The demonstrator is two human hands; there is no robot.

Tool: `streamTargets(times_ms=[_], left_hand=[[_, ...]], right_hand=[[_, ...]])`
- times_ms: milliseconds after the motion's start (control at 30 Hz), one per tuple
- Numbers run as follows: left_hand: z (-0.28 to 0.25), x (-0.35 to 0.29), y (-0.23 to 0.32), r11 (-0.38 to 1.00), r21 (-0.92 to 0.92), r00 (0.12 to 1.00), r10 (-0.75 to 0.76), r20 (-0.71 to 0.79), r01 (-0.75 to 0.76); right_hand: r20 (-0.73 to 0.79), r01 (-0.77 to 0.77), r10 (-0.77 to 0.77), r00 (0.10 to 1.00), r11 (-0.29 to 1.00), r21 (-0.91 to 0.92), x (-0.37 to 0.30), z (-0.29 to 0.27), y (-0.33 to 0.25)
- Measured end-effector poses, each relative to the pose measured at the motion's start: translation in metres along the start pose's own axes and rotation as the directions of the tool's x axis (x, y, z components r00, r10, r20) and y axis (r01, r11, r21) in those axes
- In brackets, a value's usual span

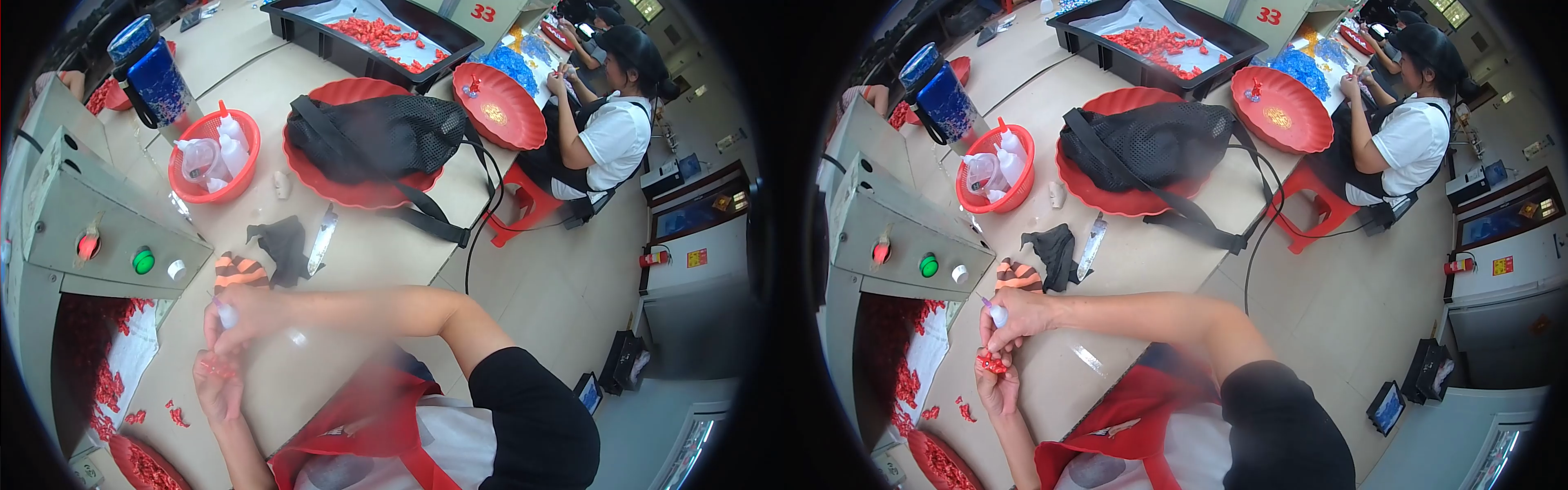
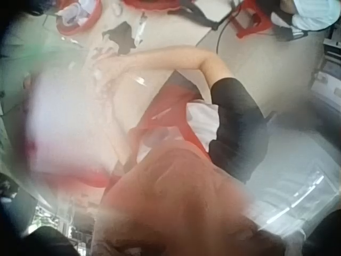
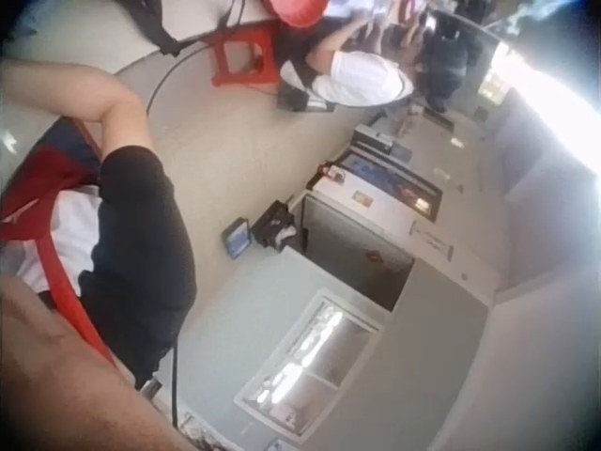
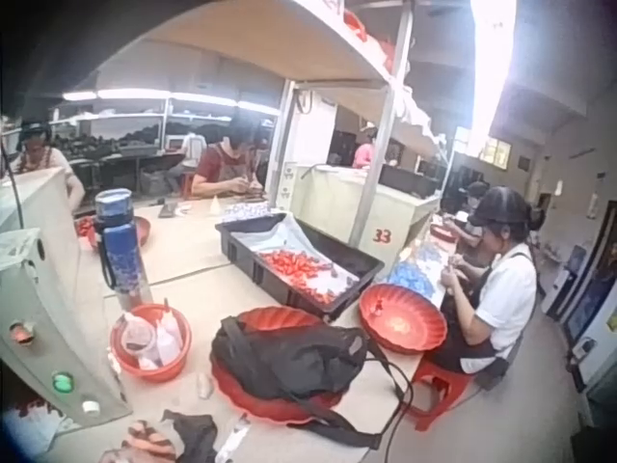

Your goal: The person applies glue to plastic figurine parts using a glue bottle and attaches the pieces together by hand.

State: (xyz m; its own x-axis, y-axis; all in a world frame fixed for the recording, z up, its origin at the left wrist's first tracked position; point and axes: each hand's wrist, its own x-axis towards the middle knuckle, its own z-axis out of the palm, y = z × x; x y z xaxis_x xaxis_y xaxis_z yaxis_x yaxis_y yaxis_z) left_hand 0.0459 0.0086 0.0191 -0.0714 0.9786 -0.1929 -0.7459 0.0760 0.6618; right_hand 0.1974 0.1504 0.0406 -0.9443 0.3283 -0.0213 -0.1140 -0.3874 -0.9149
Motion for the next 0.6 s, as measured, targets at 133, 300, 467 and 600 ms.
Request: streamTargets(times_ms=[133, 300, 467, 600], left_hand=[[-0.012, 0.001, -0.003, 0.999, -0.02, 0.999, -0.029, 0.019, 0.03], [-0.031, 0.001, -0.008, 0.99, -0.14, 0.992, 0.001, 0.129, 0.017], [-0.031, 0.0, -0.009, 0.982, -0.185, 0.993, -0.022, 0.117, 0.043], [-0.03, 0.001, -0.009, 0.979, -0.198, 0.994, -0.025, 0.105, 0.045]], right_hand=[[-0.007, 0.01, -0.01, 1.0, 1.0, 0.006, -0.003, -0.001, -0.002], [-0.023, 0.059, -0.057, 0.998, 0.994, 0.092, -0.004, 0.003, -0.003], [-0.026, 0.062, -0.059, 0.998, 0.994, 0.095, -0.003, 0.002, 0.0], [-0.039, 0.065, -0.062, 0.997, 0.995, 0.077, -0.003, 0.002, 0.0]])
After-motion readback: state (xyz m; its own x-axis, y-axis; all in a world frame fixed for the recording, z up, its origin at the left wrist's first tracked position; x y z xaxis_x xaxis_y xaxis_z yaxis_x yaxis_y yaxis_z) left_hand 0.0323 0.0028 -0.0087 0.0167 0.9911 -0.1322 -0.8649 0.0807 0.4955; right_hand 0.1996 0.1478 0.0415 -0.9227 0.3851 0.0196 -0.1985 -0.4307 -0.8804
